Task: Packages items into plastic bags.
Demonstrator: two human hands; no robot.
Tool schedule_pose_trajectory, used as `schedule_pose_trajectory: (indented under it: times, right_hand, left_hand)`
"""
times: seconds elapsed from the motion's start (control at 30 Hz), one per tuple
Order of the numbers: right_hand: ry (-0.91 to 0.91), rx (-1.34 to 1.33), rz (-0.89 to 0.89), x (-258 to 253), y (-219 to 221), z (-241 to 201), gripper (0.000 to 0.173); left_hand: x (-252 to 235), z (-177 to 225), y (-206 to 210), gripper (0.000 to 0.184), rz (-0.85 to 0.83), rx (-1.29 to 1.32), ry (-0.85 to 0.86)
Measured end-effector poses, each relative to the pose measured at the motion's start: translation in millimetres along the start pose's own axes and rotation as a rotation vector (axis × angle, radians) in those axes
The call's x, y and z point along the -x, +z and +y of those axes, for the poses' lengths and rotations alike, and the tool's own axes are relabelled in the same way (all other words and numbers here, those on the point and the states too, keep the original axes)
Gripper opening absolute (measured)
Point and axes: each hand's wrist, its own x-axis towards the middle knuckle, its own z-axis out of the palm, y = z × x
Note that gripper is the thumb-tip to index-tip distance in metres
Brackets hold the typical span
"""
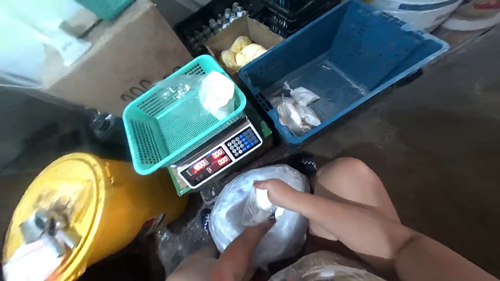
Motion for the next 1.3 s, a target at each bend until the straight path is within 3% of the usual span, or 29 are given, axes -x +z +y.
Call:
schedule_pose_trajectory:
  times: [0.03,0.13,0.3,0.43,0.83,0.97,1.1,1.3]
  right_hand:
    - [0.029,0.007,-0.012,-0.8,-4.2,0.2,0.062]
    - [0.087,0.018,-0.012,-2.2,-15.7,2.6,0.061]
    - [0.123,-0.001,0.043,-6.5,-23.0,13.7,0.056]
    - [0.115,0.042,0.073,-15.4,-3.4,32.7,0.06]
    - [0.047,0.157,0.066,-32.0,50.4,59.4,0.067]
    - [-0.072,0.191,0.119,-30.3,64.6,70.4,0.07]
    - [-0.079,0.192,0.079,-26.0,67.5,66.8,0.071]
    - [-0.078,0.2,0.029,-17.6,63.4,55.3,0.065]
  left_hand:
    - [-22.0,-12.6,7.6,0.038,-0.12,0.064,-0.199]
    - [-14.1,-35.3,-1.1,0.047,-0.191,-0.077,-0.34]
    - [44.1,-33.1,-33.8,0.043,-0.038,-0.091,-0.382]
    - [78.7,-27.5,-52.3,0.044,0.066,-0.024,-0.423]
    - [147.5,-48.2,-27.8,0.043,0.266,0.166,-0.472]
    - [165.4,-40.3,-27.0,0.04,0.297,0.248,-0.479]
    - [171.1,-24.8,-31.9,0.038,0.319,0.282,-0.469]
    - [145.3,31.0,-58.5,0.045,0.259,0.198,-0.566]
